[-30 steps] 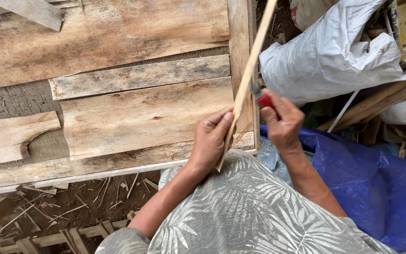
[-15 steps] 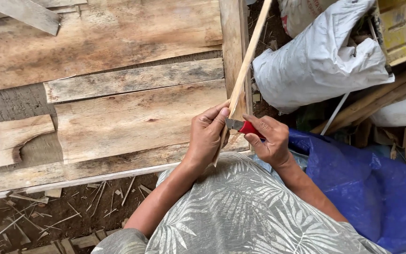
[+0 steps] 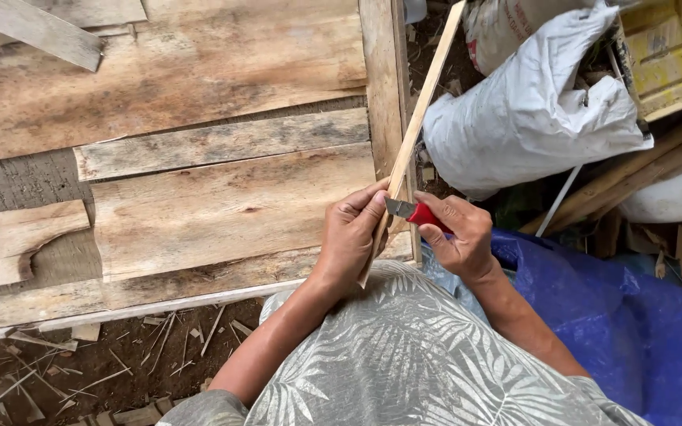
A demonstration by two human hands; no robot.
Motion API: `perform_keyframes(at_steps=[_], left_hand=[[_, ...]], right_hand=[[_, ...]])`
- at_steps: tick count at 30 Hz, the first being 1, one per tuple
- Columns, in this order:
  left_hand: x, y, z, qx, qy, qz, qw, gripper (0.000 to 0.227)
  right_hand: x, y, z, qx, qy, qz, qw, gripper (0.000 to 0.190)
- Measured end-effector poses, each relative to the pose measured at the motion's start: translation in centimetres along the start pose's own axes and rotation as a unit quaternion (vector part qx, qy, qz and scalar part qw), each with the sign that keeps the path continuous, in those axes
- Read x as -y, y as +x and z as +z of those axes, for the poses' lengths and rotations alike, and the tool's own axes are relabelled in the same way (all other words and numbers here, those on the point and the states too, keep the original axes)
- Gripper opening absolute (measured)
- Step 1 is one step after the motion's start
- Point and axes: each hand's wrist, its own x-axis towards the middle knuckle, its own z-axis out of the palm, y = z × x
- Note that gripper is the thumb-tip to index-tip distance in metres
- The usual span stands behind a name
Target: Trimming and fitting thin wooden panels using a utility knife to create a surface.
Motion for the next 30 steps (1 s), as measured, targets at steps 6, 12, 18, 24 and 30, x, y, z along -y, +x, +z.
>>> perform_keyframes(at_steps=[6, 12, 18, 24, 30], left_hand=[[-0.7, -0.6, 0.7, -0.015, 0.010, -0.024, 1.000, 0.029], [0.3, 0.2, 0.3, 0.001, 0.004, -0.010, 1.000, 0.029], [1.2, 0.2, 0.9, 0.033, -0.025, -0.038, 0.998, 0.029], [0.8, 0.8, 1.1, 0.030, -0.029, -0.034, 0.999, 0.030], [1.0, 0.9, 1.5, 0.037, -0.009, -0.059, 0.998, 0.032]], right_hand=[[-1.9, 1.5, -0.6, -0.040, -0.030, 0.017, 0.999, 0.045], [-3.3, -1.2, -0.7, 0.008, -0.035, 0.023, 0.999, 0.051], [-3.5, 0.2, -2.1, -0.059, 0.005, 0.048, 0.997, 0.048], [-2.5, 0.1, -1.9, -0.023, -0.042, 0.015, 0.999, 0.048], [-6.0, -2.7, -1.3, -0.039, -0.082, 0.028, 0.996, 0.052]])
